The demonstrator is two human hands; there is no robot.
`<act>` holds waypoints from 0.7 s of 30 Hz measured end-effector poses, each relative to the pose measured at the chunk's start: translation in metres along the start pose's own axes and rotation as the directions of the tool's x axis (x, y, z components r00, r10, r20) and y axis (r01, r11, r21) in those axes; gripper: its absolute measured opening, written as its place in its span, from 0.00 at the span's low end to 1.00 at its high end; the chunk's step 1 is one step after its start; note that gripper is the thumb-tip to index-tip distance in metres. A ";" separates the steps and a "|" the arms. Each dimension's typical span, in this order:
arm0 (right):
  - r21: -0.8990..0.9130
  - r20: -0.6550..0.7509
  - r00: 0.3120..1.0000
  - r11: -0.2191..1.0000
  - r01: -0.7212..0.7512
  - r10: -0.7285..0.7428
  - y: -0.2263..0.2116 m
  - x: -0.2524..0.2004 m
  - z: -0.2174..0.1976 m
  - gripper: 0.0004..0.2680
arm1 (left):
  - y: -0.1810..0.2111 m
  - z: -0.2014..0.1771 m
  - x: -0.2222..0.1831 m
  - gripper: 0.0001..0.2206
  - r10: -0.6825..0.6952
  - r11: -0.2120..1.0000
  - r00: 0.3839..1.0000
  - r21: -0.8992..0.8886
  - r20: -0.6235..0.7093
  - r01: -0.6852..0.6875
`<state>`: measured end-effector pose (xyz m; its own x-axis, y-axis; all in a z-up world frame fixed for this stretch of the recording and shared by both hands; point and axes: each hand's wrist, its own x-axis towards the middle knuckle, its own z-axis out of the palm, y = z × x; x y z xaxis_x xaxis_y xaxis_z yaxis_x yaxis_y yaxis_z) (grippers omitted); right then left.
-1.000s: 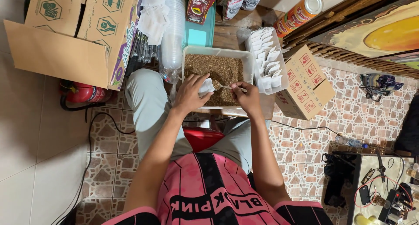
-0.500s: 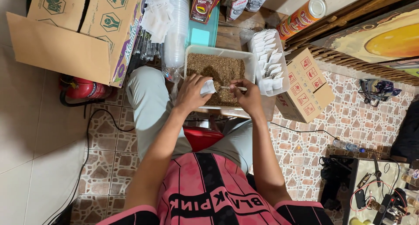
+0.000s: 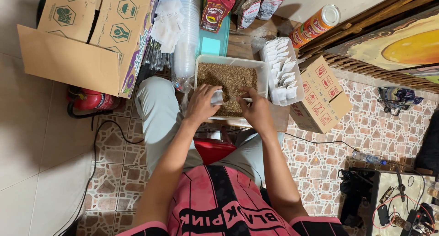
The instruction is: Filling small paper packets with seeds using a spoon from a larger container.
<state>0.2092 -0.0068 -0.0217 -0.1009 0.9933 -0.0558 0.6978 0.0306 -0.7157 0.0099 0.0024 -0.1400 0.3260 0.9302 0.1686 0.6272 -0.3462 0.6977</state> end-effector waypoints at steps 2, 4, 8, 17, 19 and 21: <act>-0.019 -0.018 0.999 0.999 0.027 -0.027 -0.007 -0.001 0.001 0.10 | 0.001 -0.003 0.000 0.27 0.003 1.000 1.000 -0.014 -0.007 -0.003; -0.038 -0.034 0.998 0.998 0.054 -0.055 -0.010 -0.002 0.002 0.11 | 0.000 -0.005 0.000 0.27 0.004 1.000 1.000 -0.029 -0.013 -0.005; -0.069 -0.106 0.986 0.990 0.122 -0.129 -0.007 -0.005 0.001 0.12 | -0.001 -0.005 -0.002 0.27 -0.006 0.999 1.000 -0.033 -0.021 0.005; -0.100 -0.176 0.956 0.971 0.219 -0.233 -0.020 -0.011 -0.003 0.12 | 0.003 -0.004 -0.005 0.24 -0.061 0.994 0.998 -0.087 -0.021 0.059; -0.111 -0.198 0.947 0.966 0.234 -0.252 -0.017 -0.008 -0.002 0.12 | 0.001 -0.003 -0.003 0.24 -0.063 0.994 0.998 -0.094 -0.023 0.061; -0.129 -0.202 0.941 0.960 0.248 -0.270 -0.012 -0.008 0.001 0.11 | 0.000 -0.001 -0.005 0.24 -0.071 0.989 0.997 -0.132 -0.038 0.065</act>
<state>0.2012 -0.0148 -0.0133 -0.1404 0.9493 0.2813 0.7367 0.2900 -0.6108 0.0078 -0.0018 -0.1406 0.2536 0.9564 0.1452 0.5482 -0.2657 0.7930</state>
